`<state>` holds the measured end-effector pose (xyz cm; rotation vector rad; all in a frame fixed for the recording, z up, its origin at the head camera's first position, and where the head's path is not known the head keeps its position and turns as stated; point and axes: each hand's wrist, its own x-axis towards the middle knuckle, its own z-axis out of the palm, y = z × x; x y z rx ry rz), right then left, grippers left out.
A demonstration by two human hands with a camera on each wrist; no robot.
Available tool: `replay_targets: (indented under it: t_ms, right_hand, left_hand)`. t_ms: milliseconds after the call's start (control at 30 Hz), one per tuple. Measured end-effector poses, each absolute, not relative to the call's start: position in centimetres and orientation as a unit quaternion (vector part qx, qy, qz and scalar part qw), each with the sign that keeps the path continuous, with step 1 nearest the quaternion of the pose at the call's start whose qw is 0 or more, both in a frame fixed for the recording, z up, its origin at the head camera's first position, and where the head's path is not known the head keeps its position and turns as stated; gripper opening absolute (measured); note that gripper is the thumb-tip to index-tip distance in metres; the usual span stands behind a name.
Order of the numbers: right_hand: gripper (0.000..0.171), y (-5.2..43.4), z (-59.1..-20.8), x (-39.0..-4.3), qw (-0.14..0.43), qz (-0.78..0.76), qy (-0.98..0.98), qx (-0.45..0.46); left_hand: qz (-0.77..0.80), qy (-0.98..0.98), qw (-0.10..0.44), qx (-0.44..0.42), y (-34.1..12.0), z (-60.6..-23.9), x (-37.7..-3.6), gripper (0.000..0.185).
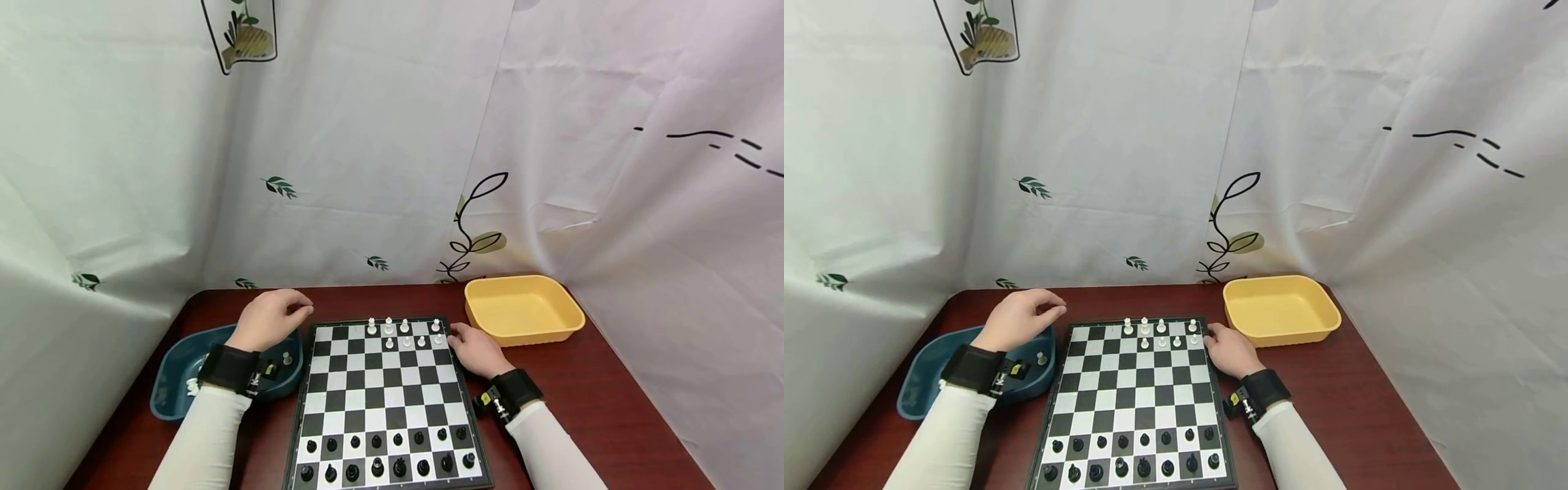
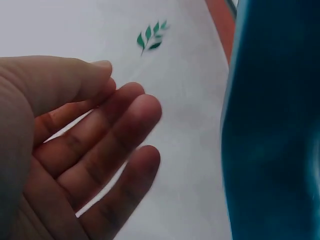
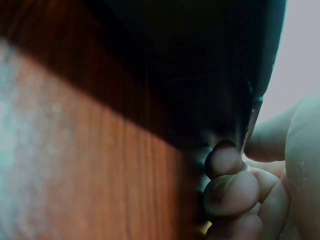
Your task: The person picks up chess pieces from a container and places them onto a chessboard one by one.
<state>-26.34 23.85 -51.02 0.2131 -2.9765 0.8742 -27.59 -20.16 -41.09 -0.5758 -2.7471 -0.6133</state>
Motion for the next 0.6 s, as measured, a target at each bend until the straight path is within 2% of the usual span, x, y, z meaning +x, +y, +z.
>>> replay_targets:
  t_ms: [167,400,600]
  right_hand:
    - [0.043,23.8,-50.7,-26.1,0.025,0.28,-0.957,0.073]
    - [0.04,23.5,-50.3,-25.9,0.014,0.281,-0.958,0.055]
    - [0.04,23.4,-50.3,-26.0,0.008,0.279,-0.959,0.054]
  left_hand:
    - [-0.201,-0.964,0.077,-0.156,-22.3,-41.0,-27.7,0.013]
    - [-0.21,-0.967,-0.08,-0.12,-23.7,-41.9,-27.8,0.013]
    - [-0.212,-0.965,-0.095,-0.119,-23.5,-42.8,-28.1,0.011]
